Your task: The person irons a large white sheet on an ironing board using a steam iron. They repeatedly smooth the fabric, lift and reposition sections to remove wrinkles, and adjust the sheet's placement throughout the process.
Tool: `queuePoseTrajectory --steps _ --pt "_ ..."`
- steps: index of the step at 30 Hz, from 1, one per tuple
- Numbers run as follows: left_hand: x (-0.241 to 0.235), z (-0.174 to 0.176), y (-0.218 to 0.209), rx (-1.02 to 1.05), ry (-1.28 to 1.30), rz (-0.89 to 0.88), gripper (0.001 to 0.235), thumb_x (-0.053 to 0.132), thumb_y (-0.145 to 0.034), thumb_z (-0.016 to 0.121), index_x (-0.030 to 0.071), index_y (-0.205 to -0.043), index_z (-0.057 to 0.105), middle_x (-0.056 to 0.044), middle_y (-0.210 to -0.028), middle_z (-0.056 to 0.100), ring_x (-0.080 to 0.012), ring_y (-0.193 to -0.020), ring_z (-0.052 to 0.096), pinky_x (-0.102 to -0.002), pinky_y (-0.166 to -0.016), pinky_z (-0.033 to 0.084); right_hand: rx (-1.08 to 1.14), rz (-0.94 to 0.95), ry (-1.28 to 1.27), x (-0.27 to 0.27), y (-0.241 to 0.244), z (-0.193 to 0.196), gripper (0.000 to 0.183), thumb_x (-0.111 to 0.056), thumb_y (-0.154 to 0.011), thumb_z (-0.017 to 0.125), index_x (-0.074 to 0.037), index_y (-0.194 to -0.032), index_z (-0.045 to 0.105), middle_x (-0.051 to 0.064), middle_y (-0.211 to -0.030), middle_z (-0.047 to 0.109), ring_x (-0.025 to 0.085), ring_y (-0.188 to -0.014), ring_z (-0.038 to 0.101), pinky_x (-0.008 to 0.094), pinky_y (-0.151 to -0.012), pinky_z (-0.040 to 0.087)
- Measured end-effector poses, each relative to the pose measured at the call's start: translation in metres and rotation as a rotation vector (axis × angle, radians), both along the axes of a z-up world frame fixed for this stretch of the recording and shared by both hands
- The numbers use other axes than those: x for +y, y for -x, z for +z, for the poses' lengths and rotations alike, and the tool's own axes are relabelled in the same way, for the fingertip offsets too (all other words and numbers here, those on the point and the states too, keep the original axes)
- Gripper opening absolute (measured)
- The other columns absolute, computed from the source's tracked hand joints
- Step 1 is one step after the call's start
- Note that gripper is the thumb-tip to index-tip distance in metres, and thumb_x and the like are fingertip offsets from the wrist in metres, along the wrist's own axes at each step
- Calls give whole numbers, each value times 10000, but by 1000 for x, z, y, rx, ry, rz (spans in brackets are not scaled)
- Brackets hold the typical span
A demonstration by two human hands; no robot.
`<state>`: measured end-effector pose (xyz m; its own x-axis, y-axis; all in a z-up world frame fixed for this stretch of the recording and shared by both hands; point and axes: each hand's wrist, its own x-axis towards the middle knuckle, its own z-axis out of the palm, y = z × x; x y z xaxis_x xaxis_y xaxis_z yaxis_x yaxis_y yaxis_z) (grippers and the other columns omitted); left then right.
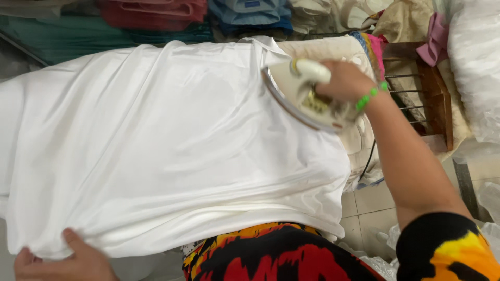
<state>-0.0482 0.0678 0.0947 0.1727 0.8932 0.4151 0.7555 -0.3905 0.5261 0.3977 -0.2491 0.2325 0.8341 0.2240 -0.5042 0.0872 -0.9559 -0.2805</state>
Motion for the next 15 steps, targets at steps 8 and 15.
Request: queuePoseTrajectory --steps 8,15 --pt "53 0 -84 145 154 -548 722 421 -1073 543 -69 -1596 453 -400 -1670 218 -570 -1507 73 -770 -1107 -24 128 608 227 -68 115 -36 482 -351 -757 749 -355 -1232 666 -27 -904 818 196 -769 769 361 -705 569" --pt "117 -29 -148 519 554 -510 692 657 -974 319 353 -1596 333 -188 -1719 81 -451 -1544 -34 -784 -1097 -74 -86 639 179 -25 94 -43 390 -403 -767 730 -296 -1139 682 69 -861 782 308 -790 748 458 -684 555"
